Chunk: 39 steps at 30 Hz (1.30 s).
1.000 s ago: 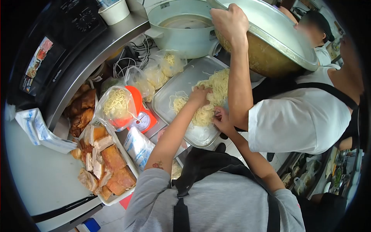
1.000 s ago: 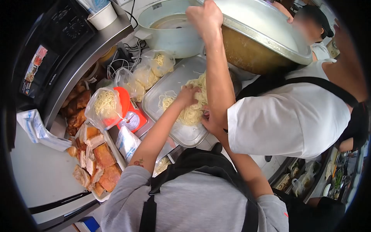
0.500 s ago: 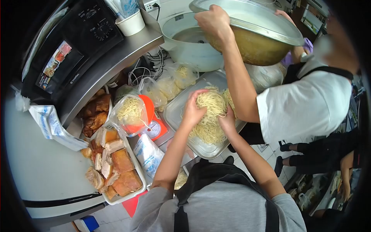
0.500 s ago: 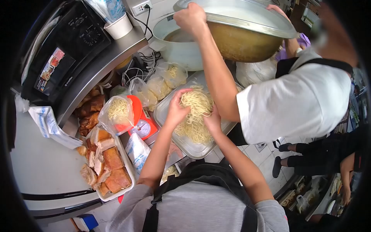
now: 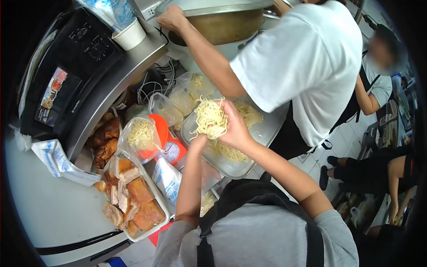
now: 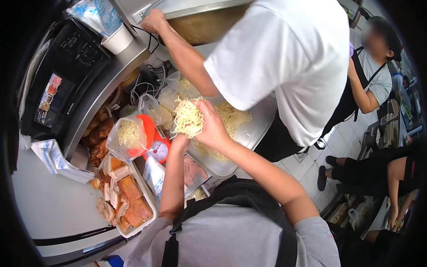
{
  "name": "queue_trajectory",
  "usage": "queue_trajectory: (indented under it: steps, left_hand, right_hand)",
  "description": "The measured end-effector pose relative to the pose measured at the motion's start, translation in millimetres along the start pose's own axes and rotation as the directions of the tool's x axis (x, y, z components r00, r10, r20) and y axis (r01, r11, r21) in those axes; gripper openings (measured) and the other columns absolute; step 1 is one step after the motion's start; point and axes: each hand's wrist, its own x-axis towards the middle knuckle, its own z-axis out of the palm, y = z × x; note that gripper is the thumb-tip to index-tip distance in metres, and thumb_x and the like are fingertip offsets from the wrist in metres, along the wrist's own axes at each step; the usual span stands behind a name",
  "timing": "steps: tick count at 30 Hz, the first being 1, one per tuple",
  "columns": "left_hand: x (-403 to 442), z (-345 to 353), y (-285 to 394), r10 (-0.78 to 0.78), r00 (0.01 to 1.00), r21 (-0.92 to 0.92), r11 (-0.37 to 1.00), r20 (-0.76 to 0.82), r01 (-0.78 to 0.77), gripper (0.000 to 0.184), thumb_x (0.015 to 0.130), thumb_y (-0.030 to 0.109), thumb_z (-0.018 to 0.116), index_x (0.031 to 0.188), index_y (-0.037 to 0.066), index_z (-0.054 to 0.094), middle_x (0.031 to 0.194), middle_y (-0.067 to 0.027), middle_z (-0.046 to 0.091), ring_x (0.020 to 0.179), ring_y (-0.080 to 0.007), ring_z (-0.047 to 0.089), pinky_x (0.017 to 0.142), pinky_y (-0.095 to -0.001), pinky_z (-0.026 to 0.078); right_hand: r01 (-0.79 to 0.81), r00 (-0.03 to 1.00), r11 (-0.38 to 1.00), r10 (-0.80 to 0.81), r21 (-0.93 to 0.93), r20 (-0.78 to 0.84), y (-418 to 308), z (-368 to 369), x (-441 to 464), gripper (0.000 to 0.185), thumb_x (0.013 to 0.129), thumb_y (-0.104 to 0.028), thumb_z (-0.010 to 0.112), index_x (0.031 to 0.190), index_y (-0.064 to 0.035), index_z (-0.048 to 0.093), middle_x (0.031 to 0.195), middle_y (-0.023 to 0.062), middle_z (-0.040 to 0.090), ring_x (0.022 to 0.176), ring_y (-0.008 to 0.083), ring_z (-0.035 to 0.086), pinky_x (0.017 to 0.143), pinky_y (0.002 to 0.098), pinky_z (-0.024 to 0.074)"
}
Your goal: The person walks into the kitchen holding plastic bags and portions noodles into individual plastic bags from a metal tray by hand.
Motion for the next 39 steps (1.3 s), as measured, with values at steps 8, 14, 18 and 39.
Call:
queue_trajectory:
  steps: [8, 14, 18, 39]
  left_hand:
    - [-50.1, -17.8, 40.7, 0.091, 0.993, 0.921, 0.387, -0.077, 0.036, 0.058, 0.067, 0.019, 0.075, 0.121, 0.007, 0.059, 0.118, -0.0211, 0.056, 0.108, -0.0375, 0.058, 0.092, -0.0419, 0.048]
    - [-110.6, -17.9, 35.7, -0.301, 0.951, 0.941, 0.297, -0.069, 0.163, 0.053, 0.069, 0.019, 0.072, 0.118, 0.007, 0.058, 0.115, -0.018, 0.057, 0.108, -0.0322, 0.057, 0.093, -0.0379, 0.047]
    - [-135.7, -3.9, -81.7, 0.367, 0.929, 0.989, -0.114, -0.05, 0.098, 0.042, 0.077, 0.017, 0.063, 0.115, 0.002, 0.054, 0.108, -0.0184, 0.06, 0.102, -0.0314, 0.059, 0.088, -0.0396, 0.047]
    - [-111.8, -56.4, -38.4, 0.279, 0.847, 0.345, 0.931, -0.452, -0.123, 0.042, 0.096, 0.027, 0.048, 0.127, 0.0, 0.056, 0.112, -0.0151, 0.064, 0.103, -0.0234, 0.062, 0.089, -0.0356, 0.047]
  right_hand:
    - [-0.124, 0.881, 0.707, 0.402, -0.697, 0.251, 92.2, -22.7, -43.0, 0.059, 0.068, -0.009, 0.073, 0.125, -0.0105, 0.055, 0.132, 0.0198, 0.048, 0.119, 0.0373, 0.05, 0.1, 0.0414, 0.044]
    - [0.048, 0.962, 0.63, 0.178, -0.775, 0.205, 64.9, -10.5, -42.8, 0.062, 0.069, -0.016, 0.075, 0.127, -0.0177, 0.056, 0.143, 0.0188, 0.038, 0.134, 0.0434, 0.032, 0.105, 0.0558, 0.0358]
    - [0.04, 0.901, 0.537, 0.345, -0.843, 0.263, 79.2, -5.2, -46.7, 0.068, 0.067, -0.026, 0.079, 0.13, -0.0232, 0.053, 0.143, 0.0178, 0.036, 0.135, 0.0461, 0.028, 0.105, 0.0594, 0.0348]
    - [0.046, 0.991, 0.555, 0.081, -0.83, 0.109, 125.5, -73.3, -141.1, 0.057, 0.078, -0.028, 0.068, 0.13, -0.0112, 0.051, 0.141, 0.0197, 0.04, 0.128, 0.0432, 0.039, 0.102, 0.0549, 0.0374]
